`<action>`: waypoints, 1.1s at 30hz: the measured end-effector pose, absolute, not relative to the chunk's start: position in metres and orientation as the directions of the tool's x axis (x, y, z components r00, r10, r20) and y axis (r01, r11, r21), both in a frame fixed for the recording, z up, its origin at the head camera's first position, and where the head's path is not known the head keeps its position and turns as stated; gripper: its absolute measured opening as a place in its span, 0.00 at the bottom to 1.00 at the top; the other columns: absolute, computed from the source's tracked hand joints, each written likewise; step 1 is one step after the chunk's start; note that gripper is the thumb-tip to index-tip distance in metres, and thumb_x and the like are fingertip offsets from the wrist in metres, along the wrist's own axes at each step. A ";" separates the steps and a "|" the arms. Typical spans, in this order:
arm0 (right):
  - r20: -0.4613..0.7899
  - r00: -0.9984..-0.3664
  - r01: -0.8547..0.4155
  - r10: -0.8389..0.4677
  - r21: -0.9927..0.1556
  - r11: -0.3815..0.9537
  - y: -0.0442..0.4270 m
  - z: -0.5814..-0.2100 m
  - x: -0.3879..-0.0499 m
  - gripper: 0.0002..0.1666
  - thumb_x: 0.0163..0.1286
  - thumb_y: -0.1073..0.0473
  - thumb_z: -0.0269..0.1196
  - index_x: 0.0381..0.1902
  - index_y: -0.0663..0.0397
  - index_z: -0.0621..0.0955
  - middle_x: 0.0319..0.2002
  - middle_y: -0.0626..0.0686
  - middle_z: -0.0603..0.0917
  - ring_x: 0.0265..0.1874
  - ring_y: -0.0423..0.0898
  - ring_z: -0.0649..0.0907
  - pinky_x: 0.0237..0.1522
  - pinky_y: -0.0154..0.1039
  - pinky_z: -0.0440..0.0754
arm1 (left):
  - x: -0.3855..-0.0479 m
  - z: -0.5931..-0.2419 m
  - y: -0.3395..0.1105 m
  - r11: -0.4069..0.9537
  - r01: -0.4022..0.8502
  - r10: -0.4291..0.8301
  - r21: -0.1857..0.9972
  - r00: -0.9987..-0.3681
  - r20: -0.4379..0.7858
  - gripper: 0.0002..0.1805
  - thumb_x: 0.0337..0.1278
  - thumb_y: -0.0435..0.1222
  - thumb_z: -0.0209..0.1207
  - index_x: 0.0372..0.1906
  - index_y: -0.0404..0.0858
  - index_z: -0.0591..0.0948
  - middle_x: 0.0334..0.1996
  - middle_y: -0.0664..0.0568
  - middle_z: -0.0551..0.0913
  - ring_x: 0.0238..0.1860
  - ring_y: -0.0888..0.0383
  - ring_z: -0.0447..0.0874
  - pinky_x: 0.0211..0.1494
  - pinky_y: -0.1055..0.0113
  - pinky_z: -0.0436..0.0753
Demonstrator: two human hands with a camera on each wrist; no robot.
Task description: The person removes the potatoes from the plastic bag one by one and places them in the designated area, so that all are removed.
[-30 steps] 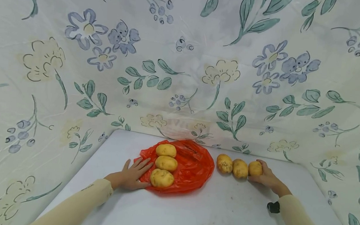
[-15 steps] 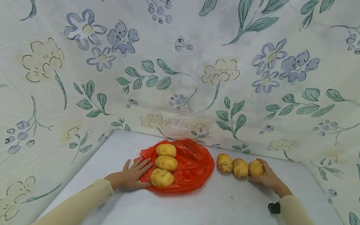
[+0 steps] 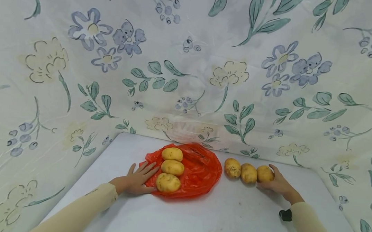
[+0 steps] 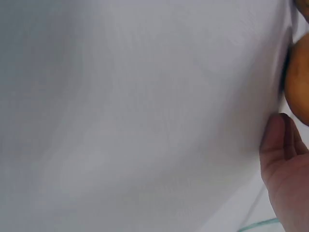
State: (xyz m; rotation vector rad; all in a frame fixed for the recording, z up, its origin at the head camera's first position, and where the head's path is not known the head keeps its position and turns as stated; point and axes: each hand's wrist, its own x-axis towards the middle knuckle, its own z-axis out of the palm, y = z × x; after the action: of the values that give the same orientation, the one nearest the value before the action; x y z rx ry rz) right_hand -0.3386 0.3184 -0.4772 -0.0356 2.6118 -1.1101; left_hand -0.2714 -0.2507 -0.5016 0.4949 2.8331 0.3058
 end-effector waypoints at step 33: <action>0.326 -0.928 -0.231 -0.182 -0.118 0.966 0.297 -0.444 -0.330 0.54 0.66 0.31 0.56 0.78 0.53 0.52 0.76 0.74 0.39 0.67 0.78 0.57 0.65 0.78 0.48 | -0.279 -0.498 -0.253 0.919 0.304 0.351 0.252 -0.921 -0.168 0.51 0.55 0.70 0.52 0.78 0.47 0.57 0.80 0.49 0.50 0.79 0.39 0.41 0.73 0.28 0.36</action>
State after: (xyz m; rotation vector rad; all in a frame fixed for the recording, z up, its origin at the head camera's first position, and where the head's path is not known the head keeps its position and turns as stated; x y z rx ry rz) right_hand -0.3297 0.2969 -0.4445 -0.3699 3.4290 -0.2715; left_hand -0.2793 -0.2526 -0.4982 0.4959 2.8694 0.3272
